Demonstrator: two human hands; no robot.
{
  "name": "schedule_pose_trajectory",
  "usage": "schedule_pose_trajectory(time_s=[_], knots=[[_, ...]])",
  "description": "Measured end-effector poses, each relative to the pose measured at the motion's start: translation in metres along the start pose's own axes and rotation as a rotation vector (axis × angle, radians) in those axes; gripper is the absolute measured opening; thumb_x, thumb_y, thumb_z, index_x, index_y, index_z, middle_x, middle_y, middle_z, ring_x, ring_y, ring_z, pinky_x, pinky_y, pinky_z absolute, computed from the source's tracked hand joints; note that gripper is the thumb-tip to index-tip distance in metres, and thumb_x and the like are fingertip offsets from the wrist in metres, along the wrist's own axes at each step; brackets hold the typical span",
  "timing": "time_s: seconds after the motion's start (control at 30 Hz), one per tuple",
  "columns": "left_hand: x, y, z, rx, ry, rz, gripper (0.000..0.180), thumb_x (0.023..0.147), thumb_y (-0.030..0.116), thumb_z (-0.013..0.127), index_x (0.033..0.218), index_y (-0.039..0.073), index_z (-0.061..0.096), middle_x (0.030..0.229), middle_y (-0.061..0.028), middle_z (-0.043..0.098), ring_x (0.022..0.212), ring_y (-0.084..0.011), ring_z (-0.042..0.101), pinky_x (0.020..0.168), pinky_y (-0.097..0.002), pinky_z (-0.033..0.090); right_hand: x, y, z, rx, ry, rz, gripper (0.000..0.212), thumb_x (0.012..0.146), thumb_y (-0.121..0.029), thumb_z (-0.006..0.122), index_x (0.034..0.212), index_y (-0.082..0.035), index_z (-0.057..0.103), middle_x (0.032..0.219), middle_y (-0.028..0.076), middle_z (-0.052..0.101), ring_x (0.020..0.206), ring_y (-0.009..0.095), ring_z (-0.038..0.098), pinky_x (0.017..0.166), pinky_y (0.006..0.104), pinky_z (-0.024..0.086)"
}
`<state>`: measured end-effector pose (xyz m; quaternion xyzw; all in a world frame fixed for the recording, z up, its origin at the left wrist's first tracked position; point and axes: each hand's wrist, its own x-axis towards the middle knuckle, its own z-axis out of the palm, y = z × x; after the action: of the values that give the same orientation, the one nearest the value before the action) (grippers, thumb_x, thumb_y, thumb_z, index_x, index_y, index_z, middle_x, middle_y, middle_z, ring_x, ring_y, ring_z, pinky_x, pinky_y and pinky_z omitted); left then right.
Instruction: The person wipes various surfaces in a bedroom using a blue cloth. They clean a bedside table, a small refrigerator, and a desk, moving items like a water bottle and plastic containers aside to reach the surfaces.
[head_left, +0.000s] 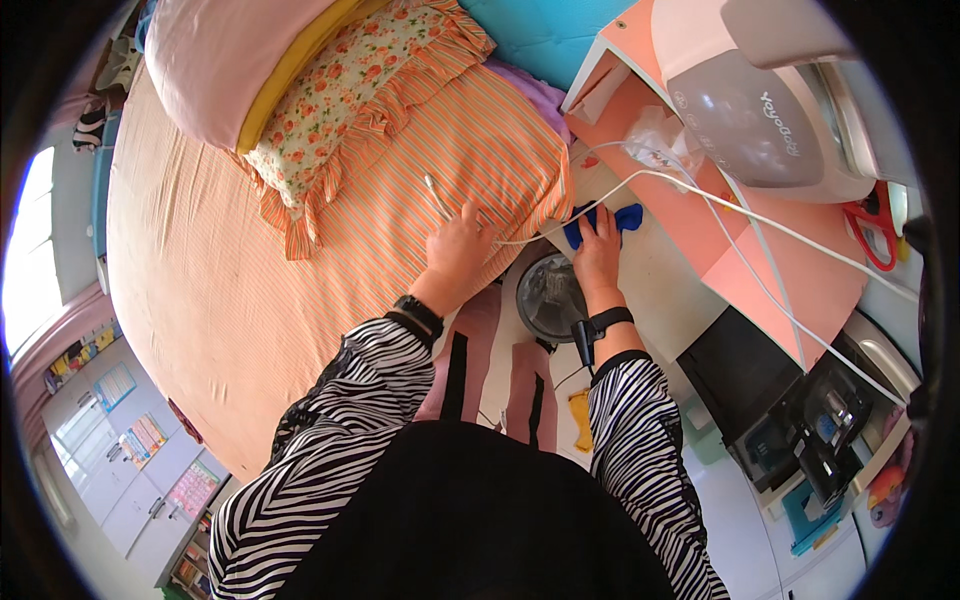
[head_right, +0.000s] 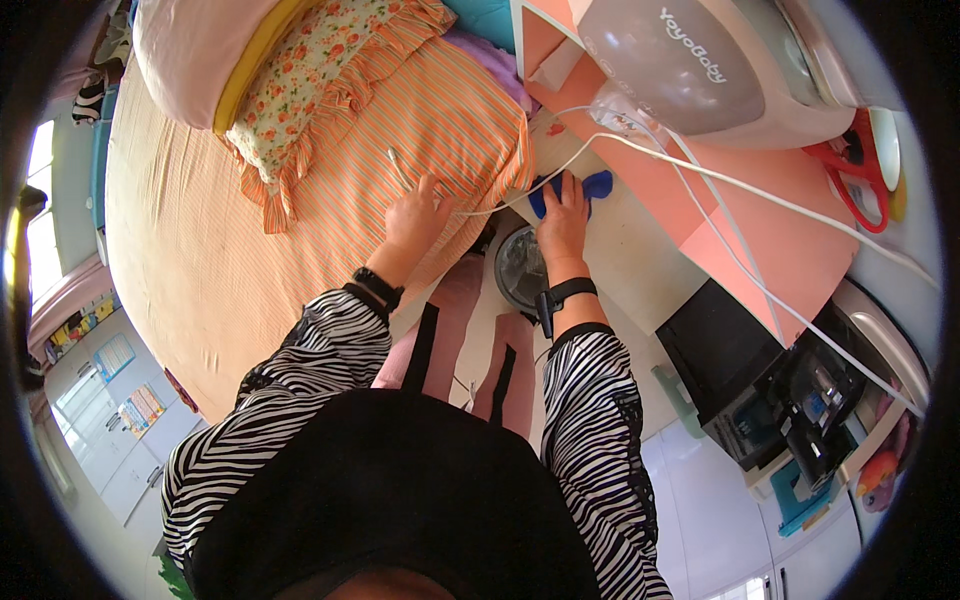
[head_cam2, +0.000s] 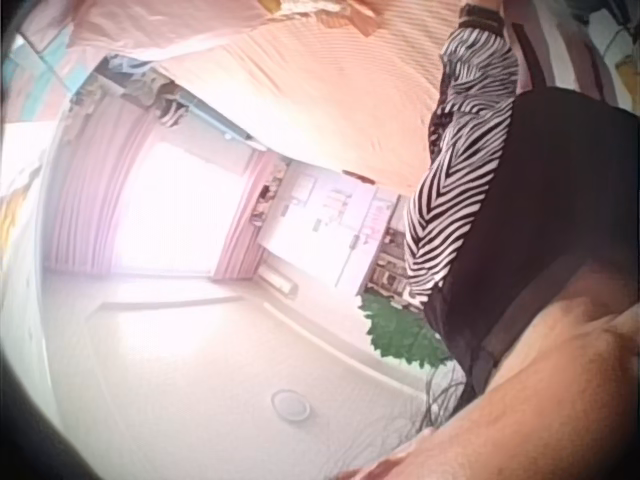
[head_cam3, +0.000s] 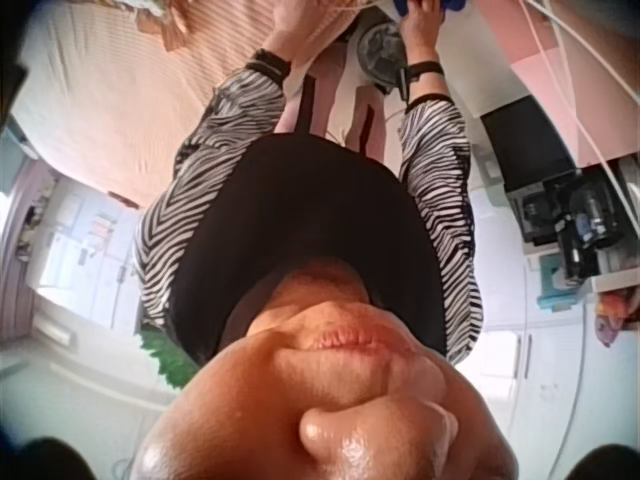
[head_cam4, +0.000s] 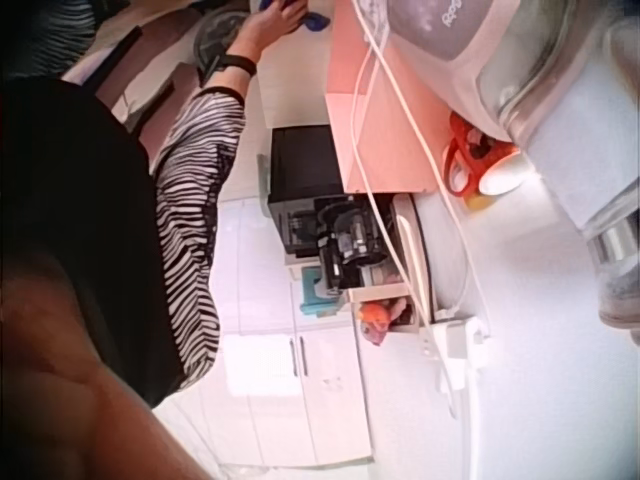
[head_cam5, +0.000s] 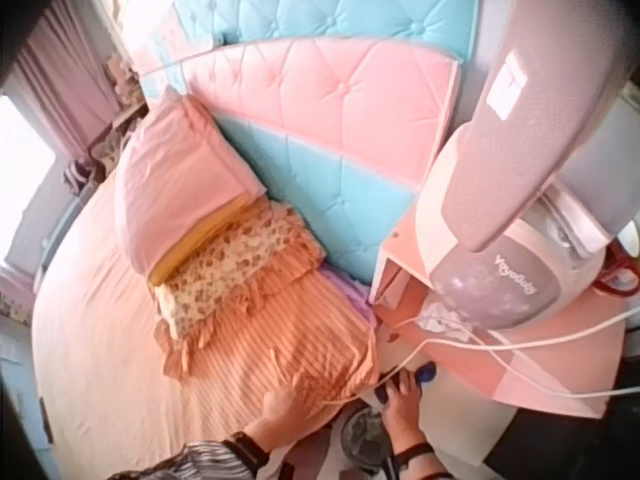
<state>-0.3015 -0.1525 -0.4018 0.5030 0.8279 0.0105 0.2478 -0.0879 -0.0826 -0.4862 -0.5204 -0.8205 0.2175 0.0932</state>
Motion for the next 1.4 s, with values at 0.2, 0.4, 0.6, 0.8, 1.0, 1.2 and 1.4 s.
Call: schedule_pose_trajectory(time_s=[0.2, 0.4, 0.6, 0.8, 1.0, 1.2, 1.4], knots=[[0.039, 0.011, 0.003, 0.164, -0.206, -0.067, 0.033, 0.083, 0.028, 0.059, 0.103, 0.003, 0.055, 0.073, -0.0138, 0.064, 0.064, -0.0293, 0.063, 0.052, -0.0394, 0.049, 0.000, -0.001, 0.000, 0.008, 0.014, 0.009, 0.040, 0.071, 0.006, 0.053, 0.109, -0.005, 0.061, 0.135, 0.018, 0.040, 0.125, 0.036, 0.034, 0.099, 0.0486, 0.032], [0.030, -0.017, -0.016, -0.454, -0.046, -0.077, 0.017, 0.077, 0.019, 0.061, 0.075, 0.002, 0.065, 0.067, -0.0121, 0.064, 0.062, -0.0275, 0.062, 0.056, -0.0396, 0.048, 0.000, 0.000, 0.000, -0.040, 0.033, -0.023, 0.041, 0.070, 0.005, 0.056, 0.109, -0.004, 0.060, 0.132, 0.019, 0.041, 0.123, 0.037, 0.037, 0.099, 0.0455, 0.034], [-0.003, -0.052, -0.066, -1.462, 0.061, -0.273, 0.010, 0.078, 0.008, 0.061, 0.077, -0.002, 0.060, 0.066, -0.0073, 0.060, 0.056, -0.0155, 0.058, 0.050, -0.0268, 0.044, 0.004, 0.005, 0.003, 0.173, 0.100, -0.001, 0.038, 0.069, 0.004, 0.056, 0.107, 0.000, 0.060, 0.129, 0.022, 0.043, 0.120, 0.039, 0.039, 0.097, 0.0487, 0.034], [-0.006, -0.046, -0.070, -1.351, -0.044, -0.189, 0.005, 0.080, 0.003, 0.060, 0.078, -0.002, 0.060, 0.066, -0.0060, 0.060, 0.056, -0.0128, 0.058, 0.048, -0.0229, 0.044, 0.050, -0.026, 0.026, 0.060, 0.242, -0.044, 0.041, 0.070, -0.004, 0.058, 0.110, 0.004, 0.055, 0.130, 0.025, 0.041, 0.120, 0.042, 0.037, 0.097, 0.0496, 0.032], [0.001, -0.038, -0.063, -1.287, -0.110, -0.242, 0.006, 0.079, 0.004, 0.061, 0.078, -0.002, 0.059, 0.067, -0.0067, 0.061, 0.057, -0.0138, 0.060, 0.049, -0.0232, 0.046, 0.032, -0.064, 0.030, 0.014, 0.014, -0.181, 0.044, 0.078, -0.014, 0.054, 0.118, 0.003, 0.051, 0.135, 0.022, 0.037, 0.127, 0.036, 0.031, 0.103, 0.0491, 0.025], [0.009, -0.030, -0.050, -0.843, -0.072, -0.133, 0.015, 0.078, 0.014, 0.065, 0.082, 0.000, 0.065, 0.068, -0.0072, 0.062, 0.061, -0.0147, 0.060, 0.056, -0.0279, 0.046, -0.042, -0.006, 0.004, -0.059, -0.079, -0.032, 0.040, 0.078, -0.003, 0.048, 0.117, -0.010, 0.056, 0.139, 0.015, 0.036, 0.129, 0.033, 0.033, 0.100, 0.0573, 0.026], [-0.010, -0.031, -0.062, -0.433, 0.080, -0.012, 0.033, 0.080, 0.024, 0.063, 0.109, 0.007, 0.061, 0.073, -0.0144, 0.064, 0.071, -0.0236, 0.063, 0.064, -0.0333, 0.048, -0.121, 0.092, -0.018, -0.091, 0.096, 0.241, 0.039, 0.071, 0.005, 0.051, 0.108, -0.001, 0.059, 0.130, 0.027, 0.042, 0.115, 0.042, 0.044, 0.098, 0.0450, 0.036]])
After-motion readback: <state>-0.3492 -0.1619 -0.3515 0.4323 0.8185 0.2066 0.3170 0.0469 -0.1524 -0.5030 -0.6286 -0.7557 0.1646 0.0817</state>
